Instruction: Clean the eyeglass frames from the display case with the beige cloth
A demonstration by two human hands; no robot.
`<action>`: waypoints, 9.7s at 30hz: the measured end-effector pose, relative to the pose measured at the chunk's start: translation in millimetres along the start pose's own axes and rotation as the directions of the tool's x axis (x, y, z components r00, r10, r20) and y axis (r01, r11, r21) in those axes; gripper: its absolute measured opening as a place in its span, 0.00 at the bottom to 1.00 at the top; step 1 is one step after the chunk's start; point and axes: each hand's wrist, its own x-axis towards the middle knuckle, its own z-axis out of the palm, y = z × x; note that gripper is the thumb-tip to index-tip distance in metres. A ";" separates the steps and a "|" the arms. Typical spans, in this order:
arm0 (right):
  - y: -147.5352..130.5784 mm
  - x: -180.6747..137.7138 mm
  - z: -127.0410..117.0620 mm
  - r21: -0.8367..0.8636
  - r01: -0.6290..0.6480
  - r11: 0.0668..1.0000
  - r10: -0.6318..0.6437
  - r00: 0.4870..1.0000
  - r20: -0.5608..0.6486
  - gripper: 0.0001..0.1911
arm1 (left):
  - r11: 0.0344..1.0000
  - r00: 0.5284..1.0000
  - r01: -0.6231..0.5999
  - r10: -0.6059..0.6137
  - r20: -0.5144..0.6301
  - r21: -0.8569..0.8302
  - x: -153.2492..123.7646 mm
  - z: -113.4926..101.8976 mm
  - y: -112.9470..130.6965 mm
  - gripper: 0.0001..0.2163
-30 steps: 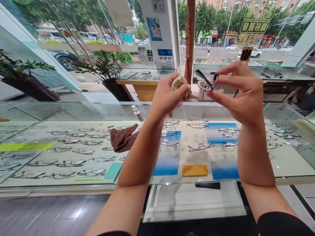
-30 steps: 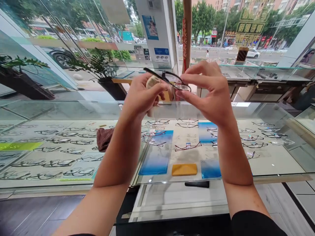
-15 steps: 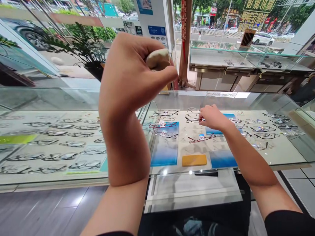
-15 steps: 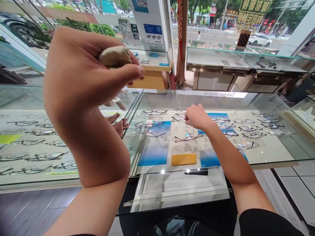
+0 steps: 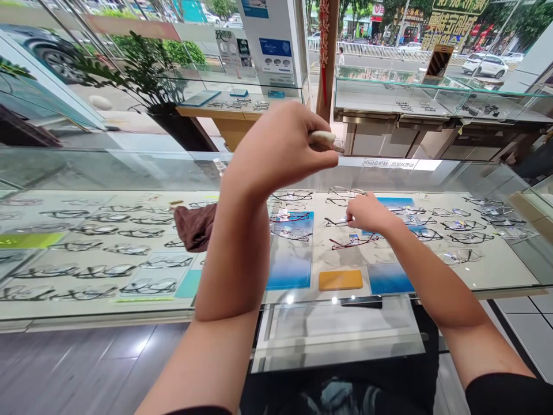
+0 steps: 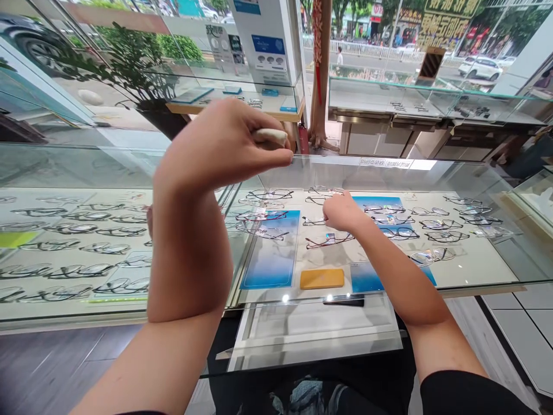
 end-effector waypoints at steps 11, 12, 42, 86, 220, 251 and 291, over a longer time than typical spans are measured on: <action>14.1 1.8 -0.4 0.195 -0.032 0.980 0.022 0.998 0.057 0.07 | 0.974 0.965 0.013 -0.071 0.251 0.224 24.1 58.4 -9.6 0.06; 15.8 2.8 1.0 0.217 -0.032 0.976 0.020 0.998 0.053 0.07 | 0.971 0.958 0.018 -0.085 0.274 0.238 25.5 62.9 -10.7 0.06; 47.3 1.7 -4.4 0.620 0.045 0.783 0.379 0.756 -0.533 0.07 | 0.909 0.785 0.013 -0.267 0.559 0.417 40.2 149.7 -31.0 0.12; 0.9 -48.2 -91.7 0.441 0.852 0.282 0.249 0.379 -0.891 0.08 | 0.814 0.886 -0.218 -0.067 -0.459 -0.539 1.1 42.7 12.7 0.16; 3.1 -42.0 -91.0 0.536 0.285 0.795 0.361 0.487 -0.795 0.03 | 0.958 0.448 -0.268 0.032 -0.894 -0.100 20.0 50.3 -21.3 0.11; -14.8 -34.2 -82.9 0.590 0.730 0.346 0.136 0.583 -0.801 0.19 | 0.736 0.851 -0.271 -0.118 -0.511 -0.621 12.1 44.7 -5.1 0.17; -14.5 -50.1 -82.0 0.571 0.682 0.456 0.242 0.523 -0.817 0.12 | 0.675 0.432 0.630 -0.715 -0.549 -0.384 -55.6 91.9 -254.5 0.23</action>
